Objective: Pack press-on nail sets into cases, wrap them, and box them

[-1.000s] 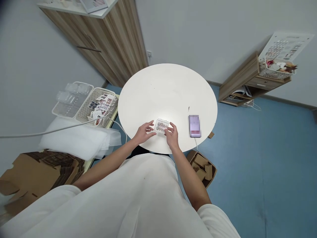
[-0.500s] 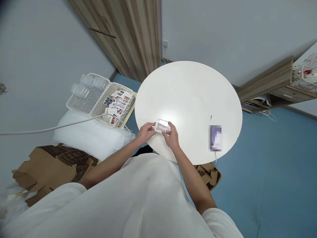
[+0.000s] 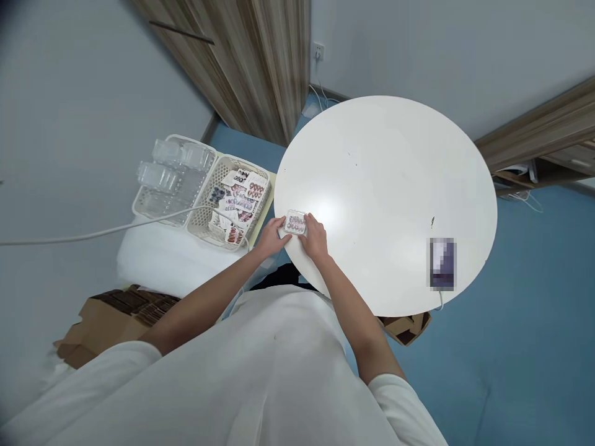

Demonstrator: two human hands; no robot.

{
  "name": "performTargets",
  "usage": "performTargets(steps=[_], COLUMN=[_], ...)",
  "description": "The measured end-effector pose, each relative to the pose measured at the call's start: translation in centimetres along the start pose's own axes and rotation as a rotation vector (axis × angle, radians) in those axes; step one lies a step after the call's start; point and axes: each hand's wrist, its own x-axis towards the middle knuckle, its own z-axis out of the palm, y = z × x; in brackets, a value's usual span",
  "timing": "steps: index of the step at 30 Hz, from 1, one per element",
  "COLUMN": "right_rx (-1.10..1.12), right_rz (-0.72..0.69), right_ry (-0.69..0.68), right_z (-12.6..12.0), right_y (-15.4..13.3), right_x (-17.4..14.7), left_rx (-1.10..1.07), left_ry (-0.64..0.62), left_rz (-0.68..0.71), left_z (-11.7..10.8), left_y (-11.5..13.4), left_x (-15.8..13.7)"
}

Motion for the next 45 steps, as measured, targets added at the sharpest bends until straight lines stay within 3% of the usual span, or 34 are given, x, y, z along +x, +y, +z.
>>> performTargets(steps=[7,14,26,34,39,45], right_rx=[-0.003,0.276,0.24,0.184,0.174,0.21], right_rz=[0.06,0.243,0.239,0.2,0.17,0.123], right_ry=[0.015,0.062,0.027,-0.005,0.0,-0.053], right_z=[1.1,1.4,1.8,2.0,2.1,0.9], right_y=[-0.2,-1.8,-2.6,-2.2,-2.0,-2.1], right_x=[0.0,-0.6,2.4,2.2,1.9,-0.9], left_rx=[-0.016,-0.116,-0.157,-0.1,-0.115,-0.192], left_ry=[0.006,0.002,0.053,0.048,0.125,0.2], left_rz=[-0.126,-0.25,-0.196,-0.167,-0.152,-0.177], left_z=[0.2,0.1,-0.2,0.1,0.9,1.8], left_y=[-1.1,-0.7,-0.8,-1.0,-1.3,-1.0], left_x=[0.2,0.5,3.3,3.0,2.4,0.3])
